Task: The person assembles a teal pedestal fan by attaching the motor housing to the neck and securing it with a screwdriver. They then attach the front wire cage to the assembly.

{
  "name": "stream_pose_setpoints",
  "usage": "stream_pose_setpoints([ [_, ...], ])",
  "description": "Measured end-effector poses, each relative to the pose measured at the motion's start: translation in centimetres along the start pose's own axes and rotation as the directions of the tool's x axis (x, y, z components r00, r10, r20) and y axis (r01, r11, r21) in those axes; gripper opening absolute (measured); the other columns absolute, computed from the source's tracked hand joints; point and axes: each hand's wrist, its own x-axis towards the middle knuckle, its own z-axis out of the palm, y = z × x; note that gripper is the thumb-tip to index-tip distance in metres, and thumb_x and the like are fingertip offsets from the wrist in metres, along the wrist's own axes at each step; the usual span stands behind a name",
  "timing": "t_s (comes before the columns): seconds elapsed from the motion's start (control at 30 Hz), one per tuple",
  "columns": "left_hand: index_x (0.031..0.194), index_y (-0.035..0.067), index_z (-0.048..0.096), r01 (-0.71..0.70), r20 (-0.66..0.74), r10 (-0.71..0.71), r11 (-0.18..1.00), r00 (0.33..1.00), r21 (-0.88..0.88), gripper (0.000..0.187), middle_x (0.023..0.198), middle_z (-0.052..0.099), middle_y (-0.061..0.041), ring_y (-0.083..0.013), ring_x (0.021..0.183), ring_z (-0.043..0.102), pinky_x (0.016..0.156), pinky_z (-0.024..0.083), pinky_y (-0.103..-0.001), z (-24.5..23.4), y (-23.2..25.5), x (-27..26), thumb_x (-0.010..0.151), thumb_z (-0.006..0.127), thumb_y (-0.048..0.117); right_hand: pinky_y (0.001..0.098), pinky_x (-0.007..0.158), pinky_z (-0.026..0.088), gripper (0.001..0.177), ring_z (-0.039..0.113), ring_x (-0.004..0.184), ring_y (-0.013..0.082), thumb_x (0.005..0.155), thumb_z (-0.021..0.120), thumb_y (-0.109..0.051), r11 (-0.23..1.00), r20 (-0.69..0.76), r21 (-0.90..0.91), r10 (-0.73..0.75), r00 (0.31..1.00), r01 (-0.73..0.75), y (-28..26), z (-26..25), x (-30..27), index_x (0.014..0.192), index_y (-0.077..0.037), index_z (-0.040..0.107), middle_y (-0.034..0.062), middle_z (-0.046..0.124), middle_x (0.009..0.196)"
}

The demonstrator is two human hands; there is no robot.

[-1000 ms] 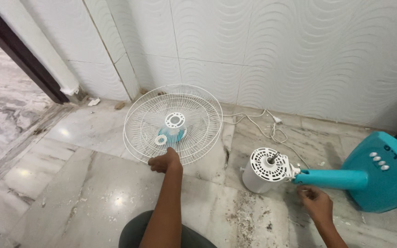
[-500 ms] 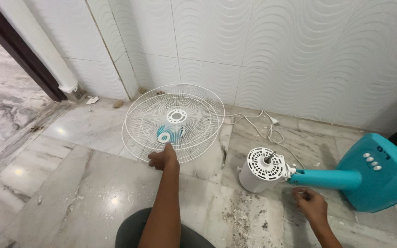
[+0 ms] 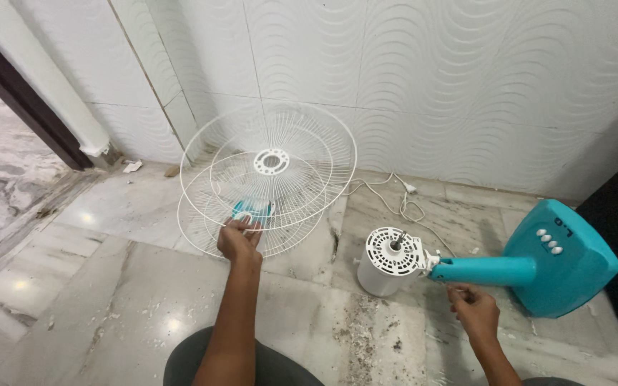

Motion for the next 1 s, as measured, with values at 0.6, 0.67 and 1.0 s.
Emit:
stream_pose_setpoints([
  [0.6, 0.12, 0.003, 0.069, -0.111, 0.497, -0.148, 0.884, 0.855, 0.453, 0.053, 0.092, 0.075, -0.022, -0.0233, 0.063, 0.064, 0.058, 0.05, -0.033, 0.2, -0.6, -7.3, 0.08, 0.043, 0.027, 0.0619, 0.111, 0.036, 0.108, 0.039, 0.142, 0.053, 0.088, 0.037, -0.084, 0.392, 0.264, 0.912, -0.326, 0.908, -0.124, -10.9, -7.5, -3.7, 0.157, -0.001, 0.025, 0.0359, 0.034, 0.156],
  [0.67, 0.121, 0.004, 0.07, -0.102, 0.522, -0.183, 0.877, 0.833, 0.47, 0.055, 0.092, 0.074, -0.022, -0.0228, 0.062, 0.065, 0.058, 0.05, -0.032, 0.3, -1.0, -7.7, 0.079, 0.042, 0.026, 0.0683, 0.111, 0.031, 0.111, 0.033, 0.144, 0.0588, 0.09, 0.043, -0.081, 0.358, 0.269, 0.926, -0.417, 0.868, -0.115, -11.8, -8.5, -4.3, 0.162, 0.0, 0.016, 0.0416, 0.027, 0.157],
  [1.0, 0.118, 0.007, 0.064, -0.092, 0.558, -0.28, 0.832, 0.781, 0.547, 0.052, 0.092, 0.07, -0.022, -0.0279, 0.075, 0.072, 0.071, 0.06, -0.042, 1.2, -1.7, -8.7, 0.09, 0.047, 0.047, 0.0643, 0.112, 0.033, 0.079, 0.038, 0.142, 0.053, 0.096, 0.045, -0.055, 0.493, 0.223, 0.866, -0.23, 0.947, -0.085, -13.6, -8.3, -3.9, 0.16, -0.014, 0.022, 0.0315, 0.031, 0.162],
])
